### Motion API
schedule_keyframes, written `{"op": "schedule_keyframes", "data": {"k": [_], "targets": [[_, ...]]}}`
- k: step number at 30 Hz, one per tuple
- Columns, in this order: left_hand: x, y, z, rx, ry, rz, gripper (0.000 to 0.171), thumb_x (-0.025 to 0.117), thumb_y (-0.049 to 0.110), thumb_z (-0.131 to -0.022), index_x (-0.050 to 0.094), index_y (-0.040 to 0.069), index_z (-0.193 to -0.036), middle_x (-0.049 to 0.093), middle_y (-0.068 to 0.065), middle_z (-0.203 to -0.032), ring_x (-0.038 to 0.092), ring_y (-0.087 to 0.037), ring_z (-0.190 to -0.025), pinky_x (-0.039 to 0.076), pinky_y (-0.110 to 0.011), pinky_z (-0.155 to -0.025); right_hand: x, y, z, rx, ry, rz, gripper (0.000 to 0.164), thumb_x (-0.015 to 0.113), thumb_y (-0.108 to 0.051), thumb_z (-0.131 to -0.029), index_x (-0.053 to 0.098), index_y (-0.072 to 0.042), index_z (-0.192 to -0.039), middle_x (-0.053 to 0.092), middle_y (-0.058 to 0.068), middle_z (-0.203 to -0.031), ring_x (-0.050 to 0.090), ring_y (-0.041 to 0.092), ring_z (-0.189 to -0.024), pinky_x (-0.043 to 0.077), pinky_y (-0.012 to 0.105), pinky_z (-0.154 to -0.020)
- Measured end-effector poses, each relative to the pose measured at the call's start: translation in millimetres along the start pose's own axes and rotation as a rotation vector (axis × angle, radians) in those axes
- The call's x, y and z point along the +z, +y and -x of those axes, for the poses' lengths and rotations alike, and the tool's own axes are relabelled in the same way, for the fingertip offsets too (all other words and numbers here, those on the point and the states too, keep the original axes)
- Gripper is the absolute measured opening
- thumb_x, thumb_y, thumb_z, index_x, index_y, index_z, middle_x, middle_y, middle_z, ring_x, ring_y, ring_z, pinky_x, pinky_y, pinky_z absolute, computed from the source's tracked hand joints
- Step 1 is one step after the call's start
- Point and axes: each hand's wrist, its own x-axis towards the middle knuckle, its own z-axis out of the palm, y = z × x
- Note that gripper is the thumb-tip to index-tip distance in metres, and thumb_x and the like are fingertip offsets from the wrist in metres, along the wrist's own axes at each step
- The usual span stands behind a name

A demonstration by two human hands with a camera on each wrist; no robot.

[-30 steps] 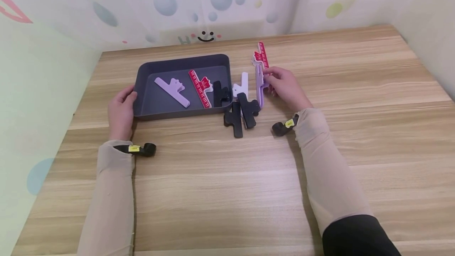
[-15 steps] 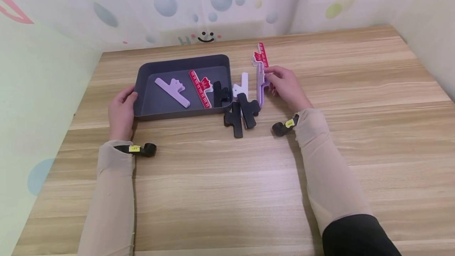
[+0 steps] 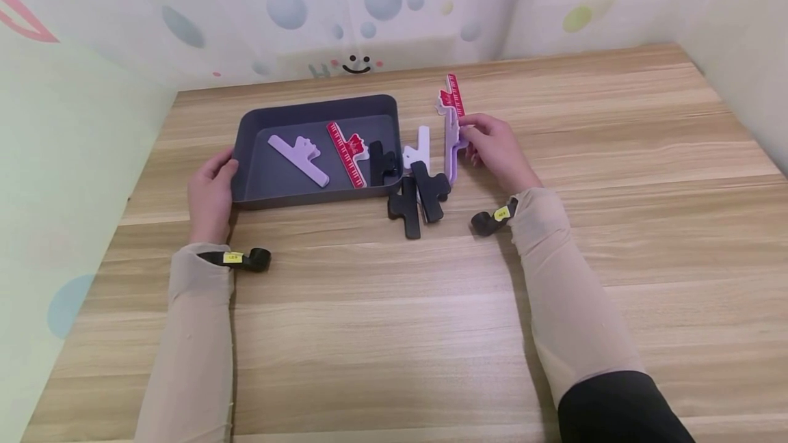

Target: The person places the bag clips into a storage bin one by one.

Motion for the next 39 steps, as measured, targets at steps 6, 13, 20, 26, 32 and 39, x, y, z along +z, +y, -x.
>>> {"op": "schedule_keyframes", "data": {"k": [6, 13, 20, 26, 32, 39], "targets": [[-0.7, 1.1, 0.8, -0.009, -0.005, 0.021, 0.036, 0.050, 0.033, -0.091, 0.053, 0.024, -0.125, 0.045, 0.006, -0.132, 0.034, -0.007, -0.122, 0.021, -0.026, -0.104, 0.1, 0.2, -0.3, -0.006, 0.001, -0.011, 0.029, 0.049, -0.023, -0.092, 0.057, -0.010, -0.116, 0.054, 0.008, -0.080, 0.047, 0.015, -0.059, 0.043, 0.023, -0.047], [-0.5, 0.8, 0.3, -0.009, -0.004, 0.004, 0.036, 0.049, 0.033, -0.091, 0.053, 0.024, -0.126, 0.044, 0.006, -0.132, 0.033, -0.007, -0.123, 0.022, -0.026, -0.104, 0.2, 0.1, 0.4, -0.005, 0.001, -0.002, 0.028, 0.049, -0.023, -0.092, 0.057, -0.011, -0.115, 0.054, 0.008, -0.080, 0.047, 0.015, -0.059, 0.043, 0.023, -0.048], [0.3, 0.4, -1.6, 0.002, -0.006, 0.015, 0.037, 0.049, 0.033, -0.091, 0.052, 0.022, -0.127, 0.045, 0.006, -0.133, 0.035, -0.006, -0.122, 0.023, -0.025, -0.103, -0.1, 0.0, -0.1, -0.008, 0.011, -0.011, 0.027, 0.049, -0.022, -0.092, 0.057, -0.010, -0.115, 0.055, 0.008, -0.081, 0.047, 0.015, -0.059, 0.042, 0.023, -0.048], [0.3, 0.1, -2.6, 0.002, -0.004, 0.011, 0.037, 0.049, 0.033, -0.091, 0.051, 0.022, -0.127, 0.045, 0.006, -0.133, 0.035, -0.006, -0.121, 0.024, -0.025, -0.103, -0.9, 1.2, -0.9, -0.018, 0.020, -0.051, 0.026, 0.050, -0.020, -0.091, 0.057, -0.009, -0.114, 0.057, 0.008, -0.080, 0.048, 0.016, -0.060, 0.043, 0.023, -0.048], [0.4, -0.4, -2.5, -0.002, -0.005, -0.001, 0.037, 0.048, 0.033, -0.091, 0.051, 0.023, -0.127, 0.044, 0.007, -0.133, 0.034, -0.005, -0.122, 0.023, -0.025, -0.104, -1.5, 1.5, -0.9, -0.030, 0.064, -0.131, 0.027, 0.050, -0.017, -0.091, 0.057, -0.008, -0.115, 0.056, 0.007, -0.082, 0.049, 0.016, -0.062, 0.043, 0.023, -0.050], [0.0, -0.4, -0.5, -0.009, -0.007, 0.015, 0.037, 0.049, 0.034, -0.091, 0.052, 0.024, -0.126, 0.044, 0.007, -0.133, 0.033, -0.005, -0.123, 0.022, -0.025, -0.104, -2.6, -1.5, -0.4, -0.017, 0.126, -0.208, 0.027, 0.050, -0.016, -0.091, 0.058, -0.009, -0.115, 0.055, 0.007, -0.082, 0.048, 0.014, -0.059, 0.041, 0.022, -0.047]]}}
